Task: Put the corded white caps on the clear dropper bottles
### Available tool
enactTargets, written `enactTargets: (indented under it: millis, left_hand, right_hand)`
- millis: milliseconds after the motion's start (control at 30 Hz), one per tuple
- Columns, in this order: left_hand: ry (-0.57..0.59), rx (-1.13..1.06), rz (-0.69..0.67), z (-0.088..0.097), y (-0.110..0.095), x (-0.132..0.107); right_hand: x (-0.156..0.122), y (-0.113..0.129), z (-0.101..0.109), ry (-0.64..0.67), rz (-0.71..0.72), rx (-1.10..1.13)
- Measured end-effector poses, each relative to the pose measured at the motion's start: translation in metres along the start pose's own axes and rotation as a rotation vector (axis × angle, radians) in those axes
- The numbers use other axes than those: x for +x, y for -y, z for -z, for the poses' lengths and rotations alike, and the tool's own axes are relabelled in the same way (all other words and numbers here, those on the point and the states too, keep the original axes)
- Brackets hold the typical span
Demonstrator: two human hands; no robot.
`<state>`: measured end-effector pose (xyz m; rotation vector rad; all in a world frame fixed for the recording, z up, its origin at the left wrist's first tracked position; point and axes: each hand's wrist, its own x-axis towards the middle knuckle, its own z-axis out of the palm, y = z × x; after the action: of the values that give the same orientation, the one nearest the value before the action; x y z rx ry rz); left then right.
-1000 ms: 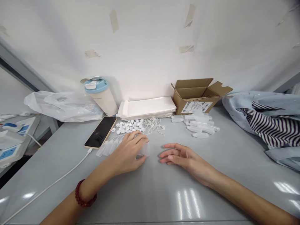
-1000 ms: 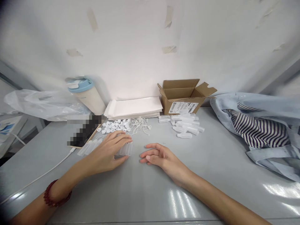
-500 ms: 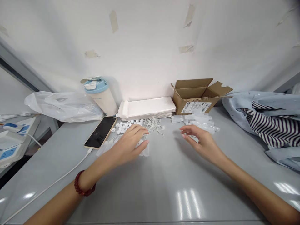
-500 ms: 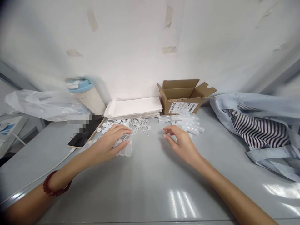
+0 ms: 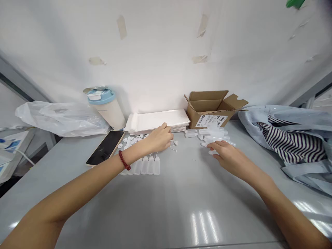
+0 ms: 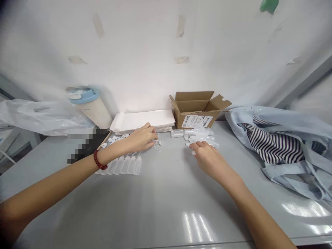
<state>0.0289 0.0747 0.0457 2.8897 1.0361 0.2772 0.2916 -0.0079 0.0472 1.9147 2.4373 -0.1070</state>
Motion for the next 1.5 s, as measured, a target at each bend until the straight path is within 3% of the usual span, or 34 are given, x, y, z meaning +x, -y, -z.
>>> enactTargets:
  millis: [200, 367, 467, 500, 600, 700, 800, 1000, 1300, 1500]
  left_hand:
    - [-0.080, -0.130, 0.039, 0.002, 0.000, -0.004]
    - [-0.228, -0.314, 0.199, 0.012, -0.014, -0.020]
    - [-0.277, -0.491, 0.297, 0.014, -0.029, -0.039]
    - [-0.298, -0.682, 0.373, 0.013, -0.035, -0.046]
    - [-0.313, -1.067, 0.577, 0.009, -0.053, -0.067]
    - [-0.303, -1.219, 0.668, 0.004, -0.069, -0.080]
    - [-0.285, -1.337, 0.709, -0.002, -0.081, -0.084]
    - [-0.264, -1.452, 0.718, -0.010, -0.091, -0.082]
    - [-0.220, -1.462, 0.681, -0.013, -0.095, -0.082]
    - [-0.260, -1.439, 0.688, -0.014, -0.098, -0.080]
  right_hand:
    - [-0.001, 0.006, 0.001, 0.029, 0.008, -0.057]
    - [-0.004, 0.008, 0.002, 0.025, 0.002, -0.071]
    - [-0.004, 0.004, 0.002, 0.014, -0.010, -0.043]
    - [-0.004, 0.003, 0.002, 0.007, -0.009, -0.021]
    - [-0.003, 0.006, -0.003, -0.071, 0.070, 0.198]
    - [-0.006, 0.022, -0.009, -0.208, 0.170, 0.580]
    - [-0.011, 0.048, -0.016, -0.242, 0.137, 0.870]
    - [-0.021, 0.080, -0.026, -0.150, 0.194, 1.118]
    - [-0.026, 0.086, -0.036, -0.242, 0.261, 1.077]
    - [-0.028, 0.092, -0.035, -0.344, 0.424, 1.043]
